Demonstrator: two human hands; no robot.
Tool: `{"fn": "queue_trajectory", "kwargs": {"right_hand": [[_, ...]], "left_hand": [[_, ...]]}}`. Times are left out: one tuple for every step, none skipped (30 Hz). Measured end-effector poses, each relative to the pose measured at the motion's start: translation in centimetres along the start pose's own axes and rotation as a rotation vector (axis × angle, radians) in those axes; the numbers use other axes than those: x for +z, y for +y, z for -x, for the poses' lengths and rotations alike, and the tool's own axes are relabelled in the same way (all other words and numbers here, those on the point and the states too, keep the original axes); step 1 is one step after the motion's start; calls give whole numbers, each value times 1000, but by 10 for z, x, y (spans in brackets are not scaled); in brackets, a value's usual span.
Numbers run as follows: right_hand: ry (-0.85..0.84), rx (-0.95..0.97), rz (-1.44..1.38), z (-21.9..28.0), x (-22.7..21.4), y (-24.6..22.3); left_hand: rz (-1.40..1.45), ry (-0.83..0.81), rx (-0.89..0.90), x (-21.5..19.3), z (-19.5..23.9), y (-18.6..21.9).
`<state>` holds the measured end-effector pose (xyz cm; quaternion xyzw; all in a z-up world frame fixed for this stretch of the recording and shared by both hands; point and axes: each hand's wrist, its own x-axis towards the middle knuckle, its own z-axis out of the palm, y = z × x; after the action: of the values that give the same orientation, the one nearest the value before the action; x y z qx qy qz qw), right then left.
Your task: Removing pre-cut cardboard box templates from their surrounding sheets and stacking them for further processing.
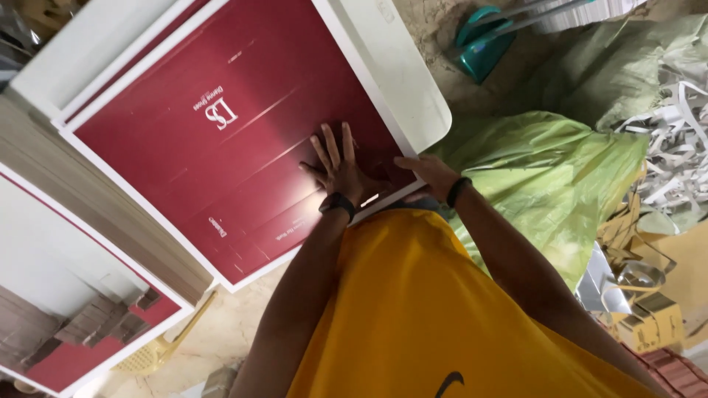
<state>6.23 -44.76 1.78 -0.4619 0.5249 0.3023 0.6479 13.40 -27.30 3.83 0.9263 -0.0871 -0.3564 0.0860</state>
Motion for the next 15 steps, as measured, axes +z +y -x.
{"fn": "queue_trajectory", "kwargs": {"right_hand": [[-10,2,148,5,3,-9],[-12,-2,153,4,7,-4],[57,-7,188,4,11,0],[130,-18,222,3,14,0],[132,-28,228,16,20,-3],[214,-58,451,28,27,-2],[295,-90,674,41,34,-1],[284,-88,685,35,32,-3],[270,-140,733,29,30,-4],[264,-187,782,26,24,-4],[261,-179,793,20,19,4],[235,-215,715,10,15,6],[209,-251,636,1,11,7],[212,-259,640,19,23,3],[254,-191,699,35,35,0]], "left_hand": [[76,-66,-23,-1,1,-1],[80,-62,-25,3,3,0],[15,-53,-47,6,4,1],[-47,-39,-64,7,2,3],[-40,-30,-63,10,-1,0],[-16,-9,-33,14,-1,-6],[7,13,-4,19,-1,-11],[10,11,-18,22,-5,-13],[27,29,-15,26,-9,-15],[48,42,-6,32,-11,-13],[56,34,-14,29,-4,-12],[24,14,-19,23,-5,-10],[-9,-6,-25,16,-4,-8],[-4,2,-23,19,-5,-11],[-1,-9,-6,22,-6,-14]]}}
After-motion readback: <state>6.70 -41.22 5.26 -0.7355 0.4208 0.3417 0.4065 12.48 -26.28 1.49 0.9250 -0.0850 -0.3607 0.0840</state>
